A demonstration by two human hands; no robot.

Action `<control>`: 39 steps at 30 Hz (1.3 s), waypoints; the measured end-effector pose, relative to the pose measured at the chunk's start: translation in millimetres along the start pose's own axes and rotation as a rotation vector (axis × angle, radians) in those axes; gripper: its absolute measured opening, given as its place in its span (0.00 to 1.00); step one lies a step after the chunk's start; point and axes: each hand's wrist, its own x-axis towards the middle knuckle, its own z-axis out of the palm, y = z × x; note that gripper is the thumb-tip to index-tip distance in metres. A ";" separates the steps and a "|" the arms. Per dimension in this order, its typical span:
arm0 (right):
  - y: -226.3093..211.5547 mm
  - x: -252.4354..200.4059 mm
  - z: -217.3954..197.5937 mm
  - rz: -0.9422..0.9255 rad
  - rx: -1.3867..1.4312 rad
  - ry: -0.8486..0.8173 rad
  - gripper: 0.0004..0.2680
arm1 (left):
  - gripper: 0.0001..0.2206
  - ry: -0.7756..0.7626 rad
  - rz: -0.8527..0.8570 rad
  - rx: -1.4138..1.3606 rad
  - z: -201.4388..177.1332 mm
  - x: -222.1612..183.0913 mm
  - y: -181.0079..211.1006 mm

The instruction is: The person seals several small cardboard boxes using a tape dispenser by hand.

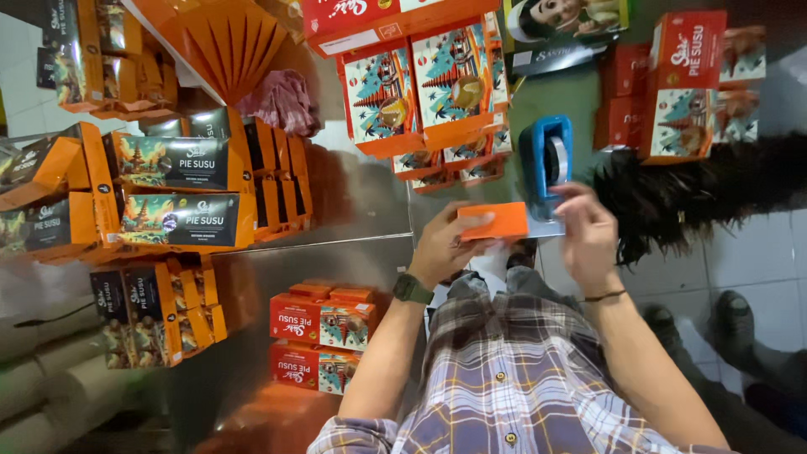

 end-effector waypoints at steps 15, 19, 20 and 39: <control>76.7 -25.1 -86.6 0.721 -0.865 0.388 0.09 | 0.12 0.248 -0.029 -0.004 26.9 -25.7 -26.5; 69.6 -28.8 -91.1 0.582 -1.291 0.241 0.11 | 0.11 0.276 -0.005 0.077 33.9 -26.4 -22.0; 65.5 -26.3 -91.1 0.513 -1.512 0.211 0.09 | 0.10 0.281 -0.007 0.073 35.2 -25.0 -22.9; 48.0 -15.4 21.8 0.317 -0.285 -0.007 0.29 | 0.09 0.289 -0.046 0.043 37.3 -24.5 -3.8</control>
